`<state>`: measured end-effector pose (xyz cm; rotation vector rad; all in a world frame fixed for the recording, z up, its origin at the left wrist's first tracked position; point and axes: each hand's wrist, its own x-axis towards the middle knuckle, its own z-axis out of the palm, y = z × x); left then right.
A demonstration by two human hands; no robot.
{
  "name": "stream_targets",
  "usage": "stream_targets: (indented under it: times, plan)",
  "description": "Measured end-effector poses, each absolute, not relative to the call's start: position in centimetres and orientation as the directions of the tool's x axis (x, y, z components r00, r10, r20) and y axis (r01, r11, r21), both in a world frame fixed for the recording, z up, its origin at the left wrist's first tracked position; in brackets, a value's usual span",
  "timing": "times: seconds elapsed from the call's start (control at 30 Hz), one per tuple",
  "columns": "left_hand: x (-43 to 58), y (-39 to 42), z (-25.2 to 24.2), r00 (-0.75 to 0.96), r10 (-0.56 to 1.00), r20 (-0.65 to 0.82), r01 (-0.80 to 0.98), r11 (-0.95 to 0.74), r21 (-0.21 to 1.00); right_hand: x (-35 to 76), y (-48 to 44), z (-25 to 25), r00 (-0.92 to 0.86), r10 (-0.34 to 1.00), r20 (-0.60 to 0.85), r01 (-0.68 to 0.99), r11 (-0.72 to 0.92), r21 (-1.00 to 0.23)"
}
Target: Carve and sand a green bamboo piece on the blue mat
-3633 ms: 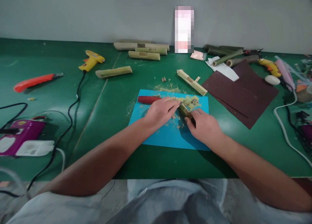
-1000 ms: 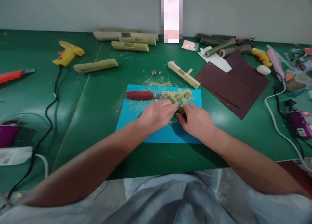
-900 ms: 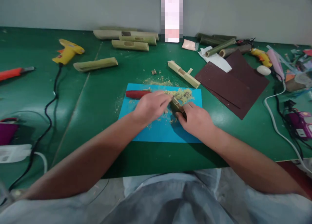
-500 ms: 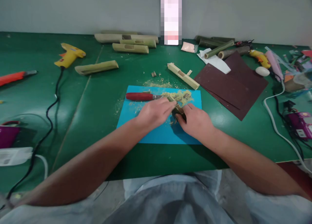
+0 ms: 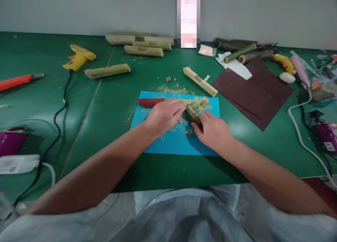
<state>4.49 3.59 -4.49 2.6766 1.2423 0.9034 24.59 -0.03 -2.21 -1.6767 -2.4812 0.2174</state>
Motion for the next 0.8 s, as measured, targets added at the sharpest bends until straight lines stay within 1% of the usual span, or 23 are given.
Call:
stream_targets:
  times: [0.13,0.23,0.33,0.47,0.6,0.7,0.8]
  plan:
    - [4.63,3.38,-4.37,0.552,0.696,0.460,0.661,-0.701,0.268,24.63,-0.05,-2.24,-0.370,0.929,0.027,0.909,0.368,-0.194]
    - [4.71,3.38,-4.26,0.507,0.714,0.482,0.684,-0.674,0.279,24.62,0.00,-2.32,-0.371,0.928,0.033,0.908,0.370,-0.198]
    - [4.70,3.43,-4.27,0.539,0.702,0.466,0.678,-0.690,0.255,24.58,0.02,-2.40,-0.372,0.928,0.036,0.908,0.372,-0.195]
    - [4.60,3.53,-4.49,0.491,0.723,0.485,0.698,-0.660,0.278,24.58,-0.04,-2.46,-0.367,0.929,0.047,0.907,0.368,-0.205]
    - [4.62,3.45,-4.64,0.522,0.722,0.455,0.691,-0.670,0.270,24.65,-0.07,-2.50,-0.369,0.928,0.058,0.905,0.372,-0.208]
    - [4.62,3.39,-4.59,0.503,0.716,0.485,0.700,-0.666,0.257,24.64,-0.06,-2.54,-0.365,0.929,0.058,0.907,0.369,-0.204]
    - [4.57,3.41,-4.52,0.554,0.690,0.465,0.673,-0.700,0.237,24.60,-0.05,-2.55,-0.372,0.927,0.044,0.908,0.373,-0.191]
